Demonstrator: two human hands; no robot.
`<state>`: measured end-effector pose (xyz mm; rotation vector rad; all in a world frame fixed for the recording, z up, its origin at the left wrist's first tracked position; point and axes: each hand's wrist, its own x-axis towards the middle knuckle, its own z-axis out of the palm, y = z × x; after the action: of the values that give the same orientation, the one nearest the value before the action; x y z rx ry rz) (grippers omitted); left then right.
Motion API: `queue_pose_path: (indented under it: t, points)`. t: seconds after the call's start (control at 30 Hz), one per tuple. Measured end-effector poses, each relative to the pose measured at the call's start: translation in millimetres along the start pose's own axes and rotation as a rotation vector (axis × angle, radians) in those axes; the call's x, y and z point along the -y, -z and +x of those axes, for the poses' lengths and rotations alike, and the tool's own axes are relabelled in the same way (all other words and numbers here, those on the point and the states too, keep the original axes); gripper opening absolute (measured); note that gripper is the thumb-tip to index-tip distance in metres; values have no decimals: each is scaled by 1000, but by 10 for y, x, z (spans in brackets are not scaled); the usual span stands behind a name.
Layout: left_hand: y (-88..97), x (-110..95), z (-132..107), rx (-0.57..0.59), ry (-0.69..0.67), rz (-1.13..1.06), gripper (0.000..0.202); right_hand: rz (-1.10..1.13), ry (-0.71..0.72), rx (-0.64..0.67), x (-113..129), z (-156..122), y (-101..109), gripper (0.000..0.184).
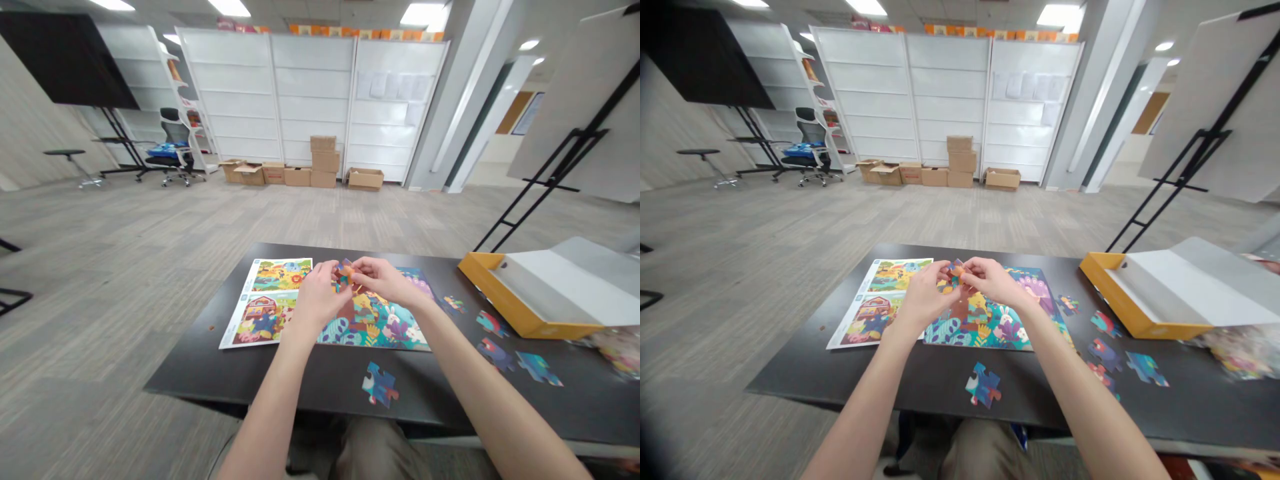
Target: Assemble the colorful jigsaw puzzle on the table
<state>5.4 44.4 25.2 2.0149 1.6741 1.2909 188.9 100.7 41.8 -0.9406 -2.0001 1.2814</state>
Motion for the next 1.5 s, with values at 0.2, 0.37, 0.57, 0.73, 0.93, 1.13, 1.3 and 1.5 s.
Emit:
queue_pose_path:
  t: [0.2, 0.37, 0.57, 0.73, 0.93, 1.13, 1.3, 1.5]
  points:
    - [-21, 111, -17, 275, 106, -303, 20, -54, -10, -26, -207, -275, 72, 36]
    - [-50, 150, -55, 310, 134, -406, 19, -5, -10, -34, -295, -300, 61, 34]
    - [-24, 115, -49, 375, 174, -559, 20, -36, 59, -35, -280, -288, 44, 30]
    - [8, 51, -44, 403, 259, -610, 8, 43, -17, -116, -263, -298, -8, 39]
    - [10, 96, -50, 384, 302, -590, 6, 210, -87, -206, -318, -261, -24, 49]
    - [-34, 69, -36, 332, 302, -588, 7, 254, -72, -186, -353, -285, 7, 47]
    - [-100, 105, -59, 434, 293, -562, 4, 134, -56, -121, -376, -324, 104, 45]
    - [-118, 191, -68, 480, 114, -244, 10, -14, -131, -13, -432, -350, 230, 42]
